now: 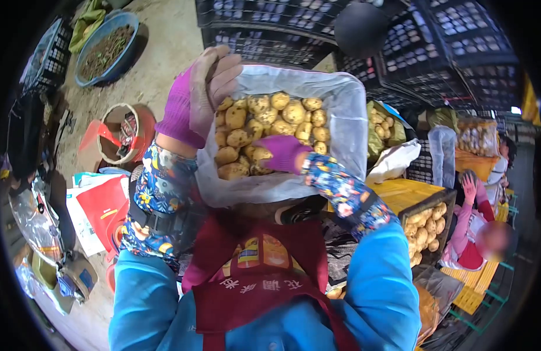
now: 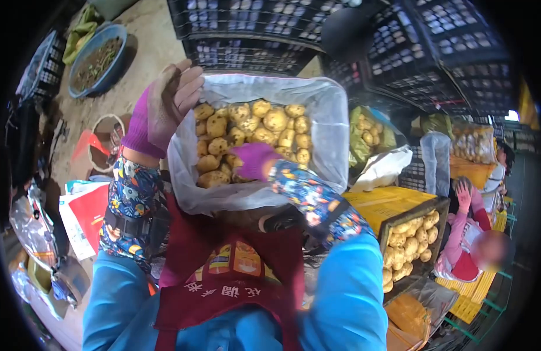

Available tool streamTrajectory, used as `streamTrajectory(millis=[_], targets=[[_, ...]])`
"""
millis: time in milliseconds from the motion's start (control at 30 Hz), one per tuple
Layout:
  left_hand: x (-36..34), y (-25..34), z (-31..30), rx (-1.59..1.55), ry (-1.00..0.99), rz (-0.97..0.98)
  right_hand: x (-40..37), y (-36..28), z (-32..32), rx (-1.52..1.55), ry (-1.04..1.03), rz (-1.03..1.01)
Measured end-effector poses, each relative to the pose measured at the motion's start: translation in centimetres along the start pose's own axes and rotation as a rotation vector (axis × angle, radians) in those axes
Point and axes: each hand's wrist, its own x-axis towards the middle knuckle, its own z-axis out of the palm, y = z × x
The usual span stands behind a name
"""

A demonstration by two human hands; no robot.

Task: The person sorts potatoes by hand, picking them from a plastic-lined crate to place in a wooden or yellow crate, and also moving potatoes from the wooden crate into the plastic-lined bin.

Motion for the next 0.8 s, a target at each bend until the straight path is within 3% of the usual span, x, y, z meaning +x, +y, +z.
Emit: streamTrajectory(millis=[33, 100, 167, 300, 367, 467, 500, 533, 667, 733, 767, 800], targets=[[-0.1, 0.3, 0.1, 0.014, -0.007, 0.036, 2.9, -1.2, 1.0, -0.037, -0.045, -0.054], [-0.2, 0.8, 0.5, 0.000, -0.006, 0.067, 8.0, -2.0, 4.7, -0.233, 0.137, -0.207], [-0.3, 1.3, 1.3, -0.007, 0.017, 0.056, 13.2, -3.3, 7.9, -0.417, 0.121, -0.216], [0.3, 1.3, 1.2, -0.163, 0.025, 0.002, 17.4, -3.6, 15.3, -0.402, 0.208, -0.137], [0.3, 1.1, 0.8, -0.241, 0.009, -0.020, 16.2, -2.3, 13.6, -0.324, 0.136, -0.170], [0.1, 1.5, 1.4, -0.223, 0.095, -0.100, 10.3, 0.6, 6.5, 0.222, 0.250, -0.061], [-0.1, 1.6, 2.0, -0.177, 0.135, -0.113, 8.7, 3.7, 5.7, 0.046, 0.197, 0.133], [-0.3, 1.4, 2.1, -0.173, 0.119, -0.111, 7.7, 7.7, 5.1, -0.108, -0.006, 0.247], [0.0, 0.3, 3.0, -0.147, 0.038, -0.134, 0.7, 20.0, 4.9, -0.163, -0.373, 0.700], [0.4, -0.1, 3.8, -0.122, 0.024, -0.154, -1.2, 23.6, 10.1, -0.085, -0.034, 0.598], [0.5, -0.4, 4.3, -0.102, 0.033, -0.166, -0.2, 25.4, 12.8, -0.048, -0.041, 0.647], [0.5, -0.7, 4.7, -0.080, 0.044, -0.181, 0.1, 23.1, 11.7, -0.130, -0.069, 0.740]])
